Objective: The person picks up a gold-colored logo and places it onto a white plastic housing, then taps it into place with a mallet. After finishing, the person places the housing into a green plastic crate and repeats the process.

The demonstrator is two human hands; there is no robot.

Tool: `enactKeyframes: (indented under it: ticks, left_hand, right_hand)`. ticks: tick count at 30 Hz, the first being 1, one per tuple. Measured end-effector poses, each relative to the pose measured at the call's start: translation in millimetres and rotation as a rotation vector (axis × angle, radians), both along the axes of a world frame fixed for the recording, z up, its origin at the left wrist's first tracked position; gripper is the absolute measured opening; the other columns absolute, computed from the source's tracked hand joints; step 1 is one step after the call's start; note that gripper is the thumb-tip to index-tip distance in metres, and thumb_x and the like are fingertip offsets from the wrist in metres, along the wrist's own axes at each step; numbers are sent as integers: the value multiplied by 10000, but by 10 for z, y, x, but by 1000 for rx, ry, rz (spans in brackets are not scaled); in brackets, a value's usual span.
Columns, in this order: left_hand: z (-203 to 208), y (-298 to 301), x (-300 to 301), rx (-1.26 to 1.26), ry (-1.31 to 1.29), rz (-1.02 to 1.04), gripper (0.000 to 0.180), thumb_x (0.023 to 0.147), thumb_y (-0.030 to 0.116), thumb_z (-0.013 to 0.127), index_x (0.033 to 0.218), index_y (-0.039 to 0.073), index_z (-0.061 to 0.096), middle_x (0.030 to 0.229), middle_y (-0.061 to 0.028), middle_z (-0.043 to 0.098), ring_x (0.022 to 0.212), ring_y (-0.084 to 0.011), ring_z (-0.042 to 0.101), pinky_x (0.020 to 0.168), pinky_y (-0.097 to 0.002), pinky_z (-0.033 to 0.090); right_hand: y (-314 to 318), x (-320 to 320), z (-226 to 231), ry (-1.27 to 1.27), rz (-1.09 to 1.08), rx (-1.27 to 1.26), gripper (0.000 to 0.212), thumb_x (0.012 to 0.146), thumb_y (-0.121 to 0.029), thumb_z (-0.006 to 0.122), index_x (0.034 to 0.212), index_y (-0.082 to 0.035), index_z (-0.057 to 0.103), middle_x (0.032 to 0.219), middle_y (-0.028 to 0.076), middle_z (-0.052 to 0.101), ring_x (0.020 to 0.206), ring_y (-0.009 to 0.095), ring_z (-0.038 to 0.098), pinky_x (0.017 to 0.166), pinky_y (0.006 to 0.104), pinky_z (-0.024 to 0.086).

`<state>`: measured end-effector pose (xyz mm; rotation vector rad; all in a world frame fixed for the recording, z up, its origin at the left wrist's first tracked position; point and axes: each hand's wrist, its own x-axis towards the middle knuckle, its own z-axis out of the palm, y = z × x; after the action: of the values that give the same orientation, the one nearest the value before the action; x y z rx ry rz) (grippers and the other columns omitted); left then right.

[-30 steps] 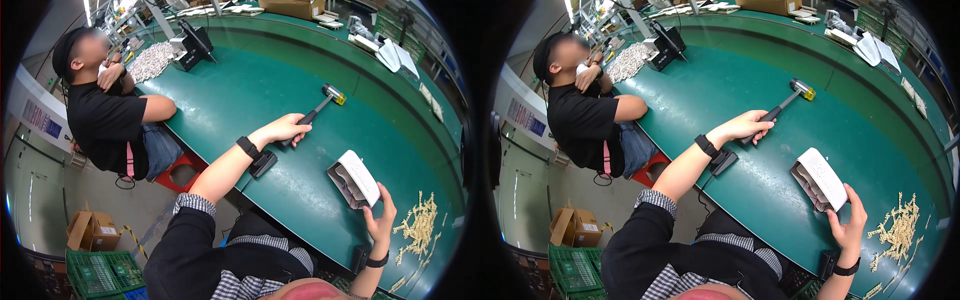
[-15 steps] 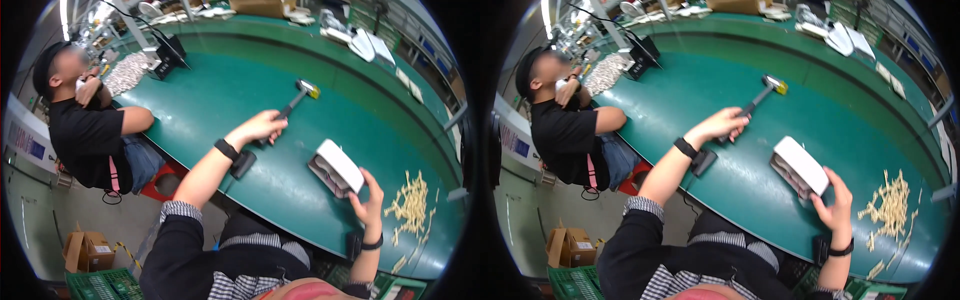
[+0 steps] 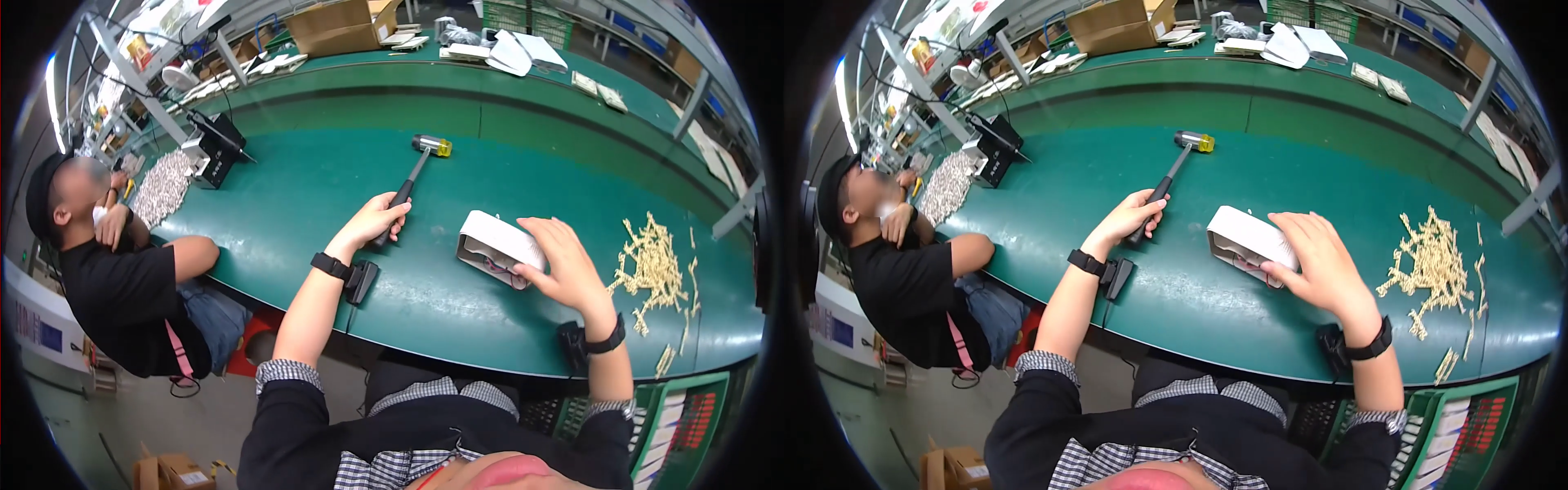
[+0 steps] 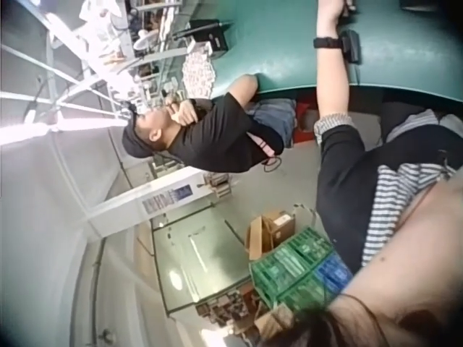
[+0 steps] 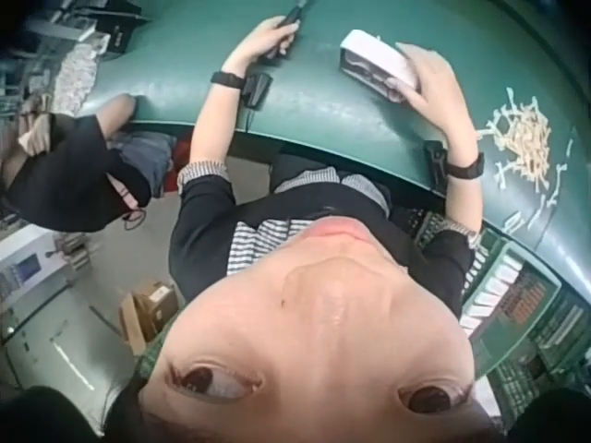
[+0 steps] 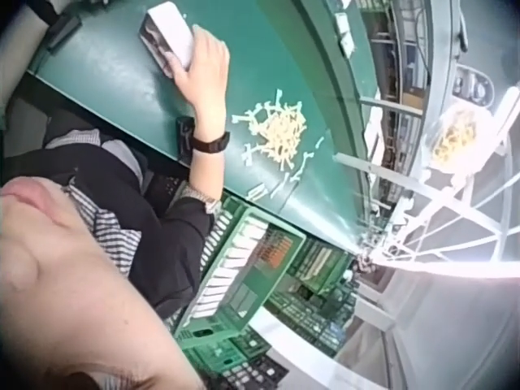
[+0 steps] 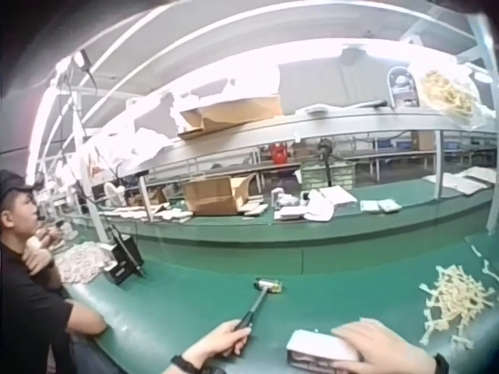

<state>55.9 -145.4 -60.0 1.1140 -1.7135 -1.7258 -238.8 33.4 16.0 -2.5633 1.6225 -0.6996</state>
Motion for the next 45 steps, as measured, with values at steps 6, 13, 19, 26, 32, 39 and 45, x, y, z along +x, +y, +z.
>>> enactKeyframes:
  ticks: [6, 13, 19, 26, 32, 39, 45]
  left_hand:
    - [6, -23, 44, -29, -9, -6, 297, 942, 216, 513, 1143, 0, 479, 675, 27, 473, 549, -45, 453, 476, -204, 420]
    - [-144, -56, -76, 33, 47, -70, 231, 938, 253, 540, 1051, 55, 505, 606, 48, 390, 472, -47, 344, 418, -203, 287]
    - [-52, 70, 322, -99, -32, 27, 276, 945, 229, 523, 1124, 20, 547, 647, 40, 419, 508, -32, 351, 442, -180, 282]
    - [-238, -211, 146, -112, -65, -33, 288, 951, 243, 512, 1157, 44, 539, 684, 35, 446, 532, -32, 380, 455, -173, 309]
    - [-146, -88, 5, -115, -73, -36, 290, 953, 250, 507, 1158, 47, 543, 700, 33, 457, 543, -28, 383, 456, -171, 310]
    - [-143, -80, 58, -130, -88, -9, 301, 951, 265, 511, 1151, 44, 551, 711, 36, 459, 546, -25, 383, 455, -164, 304]
    - [-120, -62, 27, -107, -55, -19, 311, 951, 272, 512, 1158, 44, 550, 712, 36, 458, 546, -21, 378, 457, -160, 302]
  right_hand:
    - [-176, 148, 68, -63, 24, 291, 519, 778, -223, 654, 1217, -7, 480, 1140, 229, 557, 1068, 369, 535, 918, 411, 430]
    - [-193, 189, 391, 280, -17, 436, 434, 634, -212, 731, 988, -7, 588, 927, 190, 638, 889, 354, 626, 750, 420, 514]
    - [1026, -187, 1035, 91, -288, 304, 455, 642, -244, 735, 1000, -10, 579, 954, 189, 628, 863, 335, 630, 722, 409, 512]
    - [3941, -1197, 936, -136, -1470, -365, 632, 652, -368, 773, 1121, -10, 548, 1051, 171, 624, 968, 264, 621, 826, 367, 505]
    - [7458, -1744, 35, 316, -2400, -217, 668, 691, -479, 715, 1132, -9, 541, 1036, 219, 631, 954, 356, 622, 803, 411, 498]
    - [8517, -1369, -786, 138, -2731, 171, 597, 652, -330, 786, 1101, -6, 562, 1095, 213, 616, 1012, 362, 599, 854, 414, 483]
    - [8768, -1122, -1331, -131, -2809, 353, 570, 694, -297, 771, 1119, 24, 567, 1103, 223, 613, 1006, 345, 604, 852, 406, 479]
